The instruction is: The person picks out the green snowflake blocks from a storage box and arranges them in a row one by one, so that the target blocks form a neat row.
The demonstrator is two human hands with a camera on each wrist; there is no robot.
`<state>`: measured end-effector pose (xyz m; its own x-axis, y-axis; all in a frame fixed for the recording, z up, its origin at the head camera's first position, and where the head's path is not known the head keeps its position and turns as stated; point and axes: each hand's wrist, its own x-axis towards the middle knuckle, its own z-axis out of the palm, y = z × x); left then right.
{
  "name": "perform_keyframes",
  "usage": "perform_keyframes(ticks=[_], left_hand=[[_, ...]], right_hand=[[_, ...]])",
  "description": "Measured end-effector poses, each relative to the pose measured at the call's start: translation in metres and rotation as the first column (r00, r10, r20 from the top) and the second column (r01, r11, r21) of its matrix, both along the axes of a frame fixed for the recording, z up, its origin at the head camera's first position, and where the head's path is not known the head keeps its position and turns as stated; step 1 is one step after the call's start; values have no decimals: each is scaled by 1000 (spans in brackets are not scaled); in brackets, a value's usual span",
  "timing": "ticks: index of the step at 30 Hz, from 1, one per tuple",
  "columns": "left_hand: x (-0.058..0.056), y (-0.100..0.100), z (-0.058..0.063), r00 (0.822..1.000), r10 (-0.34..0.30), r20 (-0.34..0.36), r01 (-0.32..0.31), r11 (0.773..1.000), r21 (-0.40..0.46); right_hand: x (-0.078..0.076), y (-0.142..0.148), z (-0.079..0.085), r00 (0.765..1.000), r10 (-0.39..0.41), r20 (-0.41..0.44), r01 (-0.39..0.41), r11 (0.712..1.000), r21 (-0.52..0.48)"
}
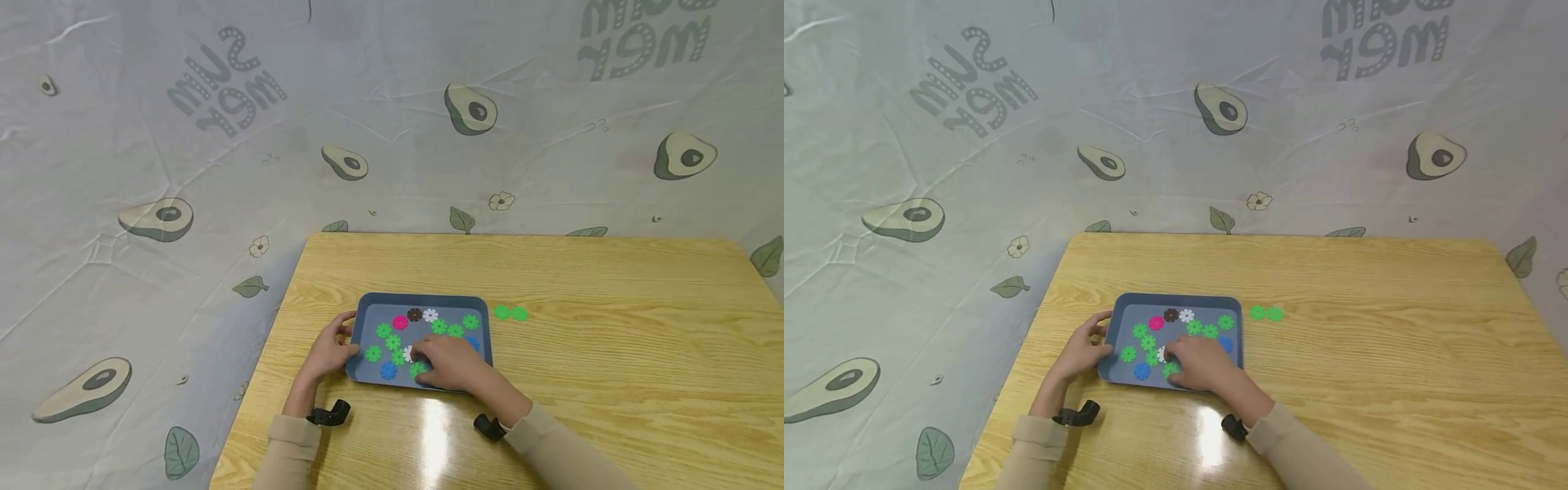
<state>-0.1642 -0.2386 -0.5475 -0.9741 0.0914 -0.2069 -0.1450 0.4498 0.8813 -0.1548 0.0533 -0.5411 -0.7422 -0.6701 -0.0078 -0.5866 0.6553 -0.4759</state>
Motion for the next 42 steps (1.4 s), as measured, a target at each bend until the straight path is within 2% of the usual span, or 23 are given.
perform_keyframes(ticks=[11, 20, 33, 37, 42], left_hand=[[-2, 1, -2, 1000, -2, 4, 2, 1000, -10], [-2, 1, -1, 1000, -1, 5, 1, 1000, -4], [0, 1, -1, 1000, -7, -6, 7, 1000, -21], [0, 0, 0, 1000, -16, -2, 15, 1000, -21], [0, -1, -2, 1000, -15, -4, 15, 1000, -3]], right_hand=[[0, -2, 1, 1000, 15, -27, -14, 1000, 28], [1, -4, 4, 1000, 7, 14, -8, 998, 67], [-1, 6, 4, 991, 28, 128, -12, 992, -122], [-3, 10, 10, 985, 7, 174, 20, 988, -152], [-9, 19, 16, 980, -64, 190, 93, 985, -146]])
